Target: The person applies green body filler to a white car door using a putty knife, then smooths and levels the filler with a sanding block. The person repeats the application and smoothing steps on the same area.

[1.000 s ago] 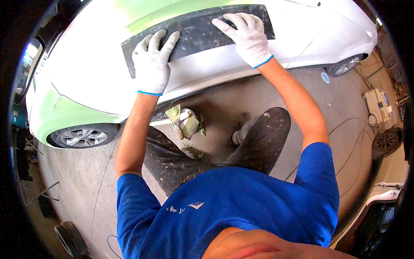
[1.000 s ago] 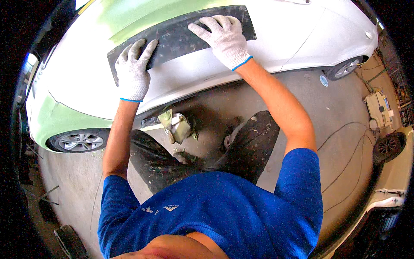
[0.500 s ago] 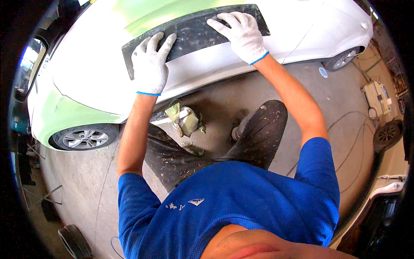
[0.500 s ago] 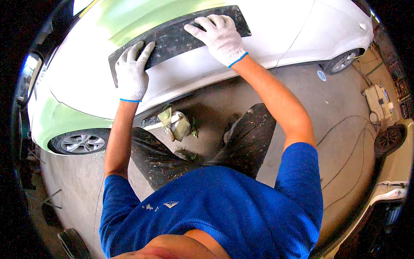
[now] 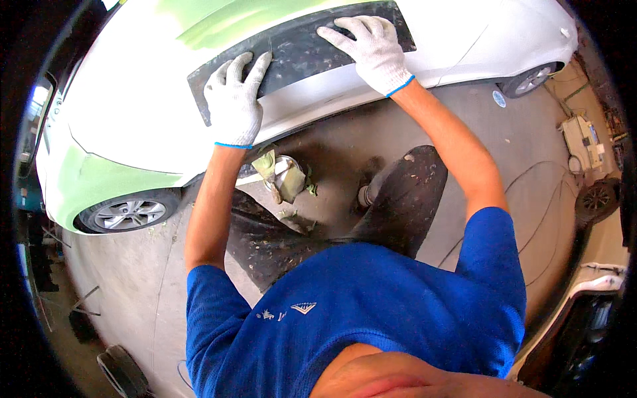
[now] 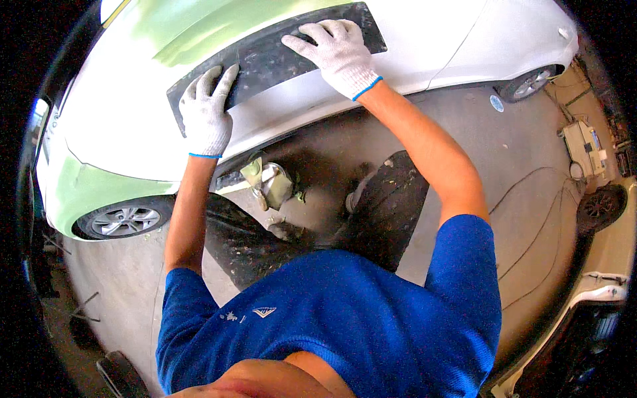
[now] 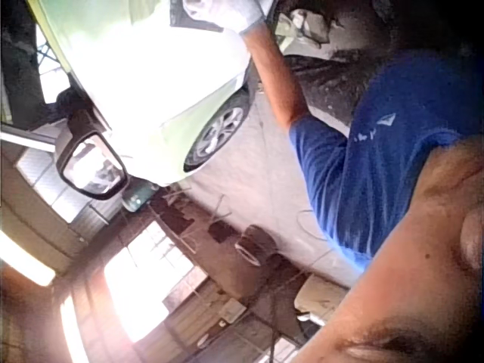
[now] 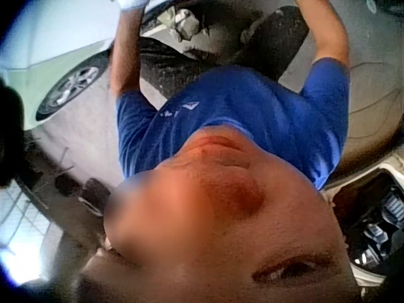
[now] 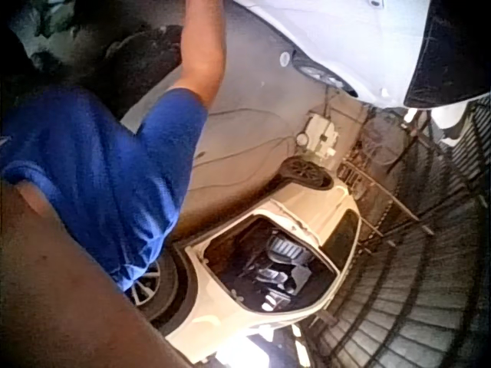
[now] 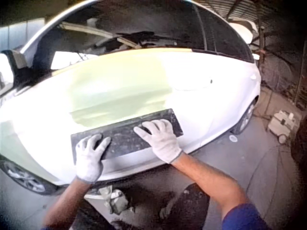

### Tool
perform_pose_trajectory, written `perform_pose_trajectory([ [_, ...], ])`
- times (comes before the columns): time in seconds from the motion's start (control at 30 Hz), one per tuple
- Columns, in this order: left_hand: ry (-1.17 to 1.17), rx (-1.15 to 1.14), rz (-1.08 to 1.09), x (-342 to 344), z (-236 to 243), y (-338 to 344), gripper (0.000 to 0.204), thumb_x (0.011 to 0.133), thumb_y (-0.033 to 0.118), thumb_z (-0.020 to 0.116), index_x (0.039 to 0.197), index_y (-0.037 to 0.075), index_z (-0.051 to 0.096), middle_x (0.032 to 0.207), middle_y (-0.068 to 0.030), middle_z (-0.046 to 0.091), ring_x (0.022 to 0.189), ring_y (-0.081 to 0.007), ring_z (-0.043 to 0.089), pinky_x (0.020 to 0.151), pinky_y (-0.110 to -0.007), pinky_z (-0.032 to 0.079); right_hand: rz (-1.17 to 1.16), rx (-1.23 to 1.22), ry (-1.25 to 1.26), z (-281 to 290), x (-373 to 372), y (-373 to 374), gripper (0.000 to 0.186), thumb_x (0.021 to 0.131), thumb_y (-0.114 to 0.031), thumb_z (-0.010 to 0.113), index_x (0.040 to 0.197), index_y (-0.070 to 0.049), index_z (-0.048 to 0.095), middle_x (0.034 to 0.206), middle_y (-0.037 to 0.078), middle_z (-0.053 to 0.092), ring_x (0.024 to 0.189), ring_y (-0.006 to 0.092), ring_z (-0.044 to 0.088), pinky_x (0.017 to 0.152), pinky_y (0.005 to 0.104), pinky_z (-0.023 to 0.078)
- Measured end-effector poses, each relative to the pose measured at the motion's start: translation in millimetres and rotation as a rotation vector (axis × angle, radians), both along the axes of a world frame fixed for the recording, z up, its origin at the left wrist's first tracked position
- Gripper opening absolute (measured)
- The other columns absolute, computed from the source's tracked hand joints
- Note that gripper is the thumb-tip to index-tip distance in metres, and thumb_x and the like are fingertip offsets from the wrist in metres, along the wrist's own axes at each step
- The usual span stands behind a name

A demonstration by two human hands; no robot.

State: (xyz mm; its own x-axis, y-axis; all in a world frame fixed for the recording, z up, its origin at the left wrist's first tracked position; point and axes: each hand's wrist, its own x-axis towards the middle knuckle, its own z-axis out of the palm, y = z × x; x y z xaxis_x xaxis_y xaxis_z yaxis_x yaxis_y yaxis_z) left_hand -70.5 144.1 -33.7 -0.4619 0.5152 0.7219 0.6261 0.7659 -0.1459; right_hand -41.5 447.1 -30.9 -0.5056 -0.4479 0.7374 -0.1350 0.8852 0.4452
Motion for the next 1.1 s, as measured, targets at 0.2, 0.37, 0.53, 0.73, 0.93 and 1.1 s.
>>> perform_pose_trajectory([
  [0.2,0.085,0.018,-0.078,-5.0,14.7,-3.4,0.077,0.073,-0.006,0.061,0.139,0.032,0.062,0.135,-0.0039,0.060,0.120,-0.0320,0.057,0.101,-0.050,0.043,-0.004,0.011,0.108,14.7,6.2,-2.6,0.067,0.081,-0.008,0.060,0.141,-0.038,0.060,0.123,-0.004,0.061,0.113,0.0221,0.056,0.099,0.0436,0.046],
  [0.37,0.168,0.004,-0.029,-2.6,21.3,1.1,0.076,0.073,-0.007,0.062,0.138,0.033,0.064,0.135,-0.0040,0.061,0.119,-0.0314,0.058,0.100,-0.050,0.044,-0.026,0.080,0.226,18.5,-3.4,3.9,0.061,0.084,-0.017,0.061,0.140,-0.040,0.060,0.122,-0.004,0.059,0.110,0.0218,0.055,0.096,0.0444,0.046],
  [0.53,0.124,0.021,-0.037,-13.1,12.8,2.3,0.076,0.072,-0.007,0.064,0.137,0.033,0.064,0.133,-0.0044,0.062,0.118,-0.0314,0.059,0.099,-0.050,0.044,-0.002,0.039,0.162,8.0,-9.4,2.1,0.061,0.083,-0.017,0.061,0.140,-0.040,0.060,0.122,-0.004,0.059,0.110,0.0217,0.055,0.096,0.0443,0.046],
  [0.73,0.048,0.019,-0.061,-3.3,3.3,1.2,0.076,0.071,-0.008,0.063,0.136,0.031,0.065,0.132,-0.0057,0.063,0.118,-0.0321,0.059,0.099,-0.050,0.045,0.014,0.016,0.059,1.0,0.1,4.1,0.061,0.083,-0.018,0.061,0.140,-0.040,0.060,0.122,-0.004,0.059,0.110,0.0215,0.055,0.096,0.0441,0.046],
  [0.93,0.094,0.015,-0.068,7.7,16.5,-0.6,0.073,0.072,-0.008,0.061,0.135,0.028,0.066,0.132,-0.0060,0.063,0.118,-0.0323,0.059,0.100,-0.051,0.044,0.008,0.028,0.090,11.8,7.7,2.1,0.061,0.083,-0.018,0.061,0.140,-0.040,0.060,0.122,-0.004,0.059,0.110,0.0213,0.055,0.096,0.0439,0.046],
  [1.1,0.150,0.017,-0.052,4.3,24.3,0.3,0.073,0.073,-0.007,0.061,0.137,0.029,0.065,0.134,-0.0063,0.062,0.119,-0.0326,0.058,0.102,-0.051,0.043,-0.002,0.058,0.195,21.8,0.8,2.2,0.061,0.083,-0.019,0.061,0.140,-0.040,0.060,0.122,-0.004,0.059,0.110,0.0212,0.055,0.096,0.0437,0.046],
])
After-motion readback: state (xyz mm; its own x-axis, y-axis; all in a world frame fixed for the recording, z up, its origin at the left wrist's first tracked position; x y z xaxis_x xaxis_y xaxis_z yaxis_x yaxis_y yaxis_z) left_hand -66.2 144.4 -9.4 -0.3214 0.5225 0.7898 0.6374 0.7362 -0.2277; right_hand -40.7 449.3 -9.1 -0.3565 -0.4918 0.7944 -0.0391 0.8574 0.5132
